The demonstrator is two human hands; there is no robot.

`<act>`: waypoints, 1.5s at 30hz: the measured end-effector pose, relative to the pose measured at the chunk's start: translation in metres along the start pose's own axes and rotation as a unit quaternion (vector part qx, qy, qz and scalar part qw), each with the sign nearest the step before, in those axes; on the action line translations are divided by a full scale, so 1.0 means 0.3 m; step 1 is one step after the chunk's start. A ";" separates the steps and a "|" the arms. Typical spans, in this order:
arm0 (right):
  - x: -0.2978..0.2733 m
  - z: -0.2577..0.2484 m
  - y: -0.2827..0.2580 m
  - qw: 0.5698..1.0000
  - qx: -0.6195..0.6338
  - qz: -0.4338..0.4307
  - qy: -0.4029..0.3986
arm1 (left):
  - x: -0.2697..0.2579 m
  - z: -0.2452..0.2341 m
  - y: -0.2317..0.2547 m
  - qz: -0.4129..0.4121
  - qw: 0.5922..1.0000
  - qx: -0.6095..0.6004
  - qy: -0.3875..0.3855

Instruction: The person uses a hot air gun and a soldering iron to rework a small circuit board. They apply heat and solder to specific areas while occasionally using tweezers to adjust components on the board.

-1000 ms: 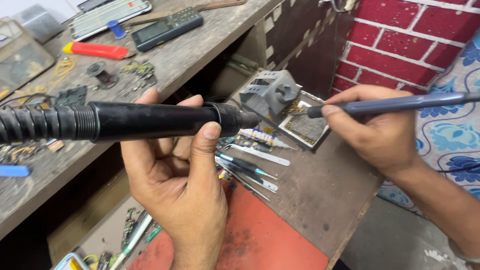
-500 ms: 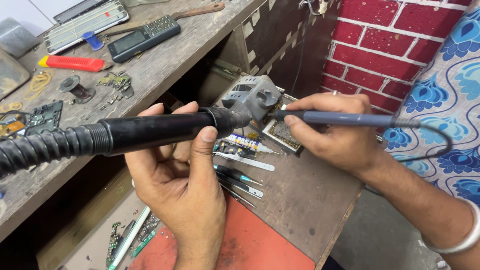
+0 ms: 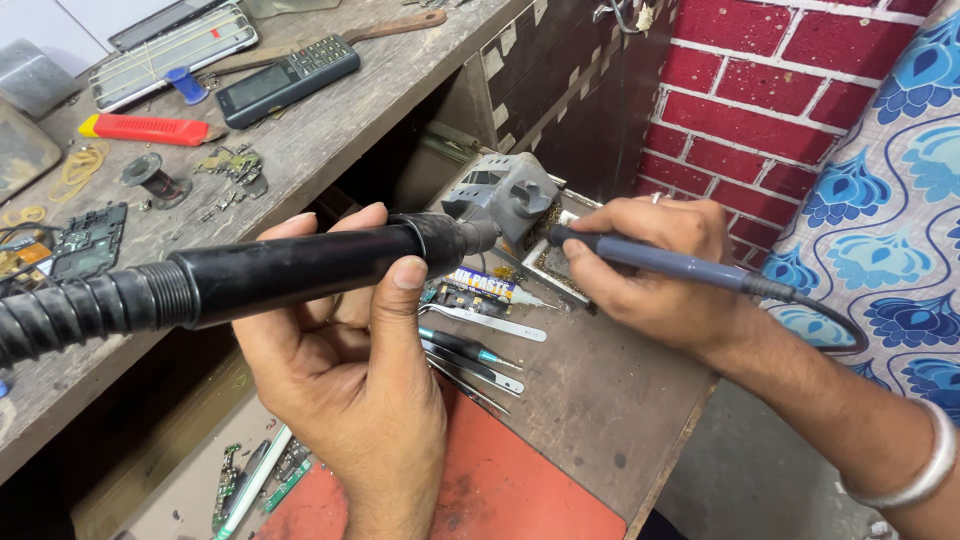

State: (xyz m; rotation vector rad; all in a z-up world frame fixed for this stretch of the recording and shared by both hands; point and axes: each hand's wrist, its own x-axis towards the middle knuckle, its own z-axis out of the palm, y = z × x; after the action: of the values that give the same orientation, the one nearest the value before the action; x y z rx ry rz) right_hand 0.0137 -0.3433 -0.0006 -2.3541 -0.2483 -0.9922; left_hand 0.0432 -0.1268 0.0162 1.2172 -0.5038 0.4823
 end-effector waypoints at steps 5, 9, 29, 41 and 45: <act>0.006 0.001 -0.004 1.000 0.030 -0.007 -0.001 | -0.001 0.000 0.006 -0.008 1.000 -0.001 0.001; 0.001 0.006 -0.003 1.000 -0.011 0.007 0.005 | 0.006 0.001 0.015 -0.007 1.000 0.006 -0.001; -0.006 -0.005 -0.009 0.999 0.005 0.026 0.023 | 0.020 0.026 0.055 -0.060 0.997 0.024 0.031; 0.009 -0.005 0.005 0.999 0.033 -0.008 -0.018 | 0.011 0.019 0.041 -0.030 0.999 0.006 0.020; -0.003 -0.003 0.009 1.000 0.023 -0.003 0.015 | 0.005 0.024 0.040 -0.031 0.999 0.021 0.020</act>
State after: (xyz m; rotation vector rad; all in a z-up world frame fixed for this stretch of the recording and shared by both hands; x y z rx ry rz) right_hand 0.0136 -0.3459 -0.0020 -2.2974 -0.2645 -1.0130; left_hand 0.0365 -0.1302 0.0281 1.2576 -0.4229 0.4655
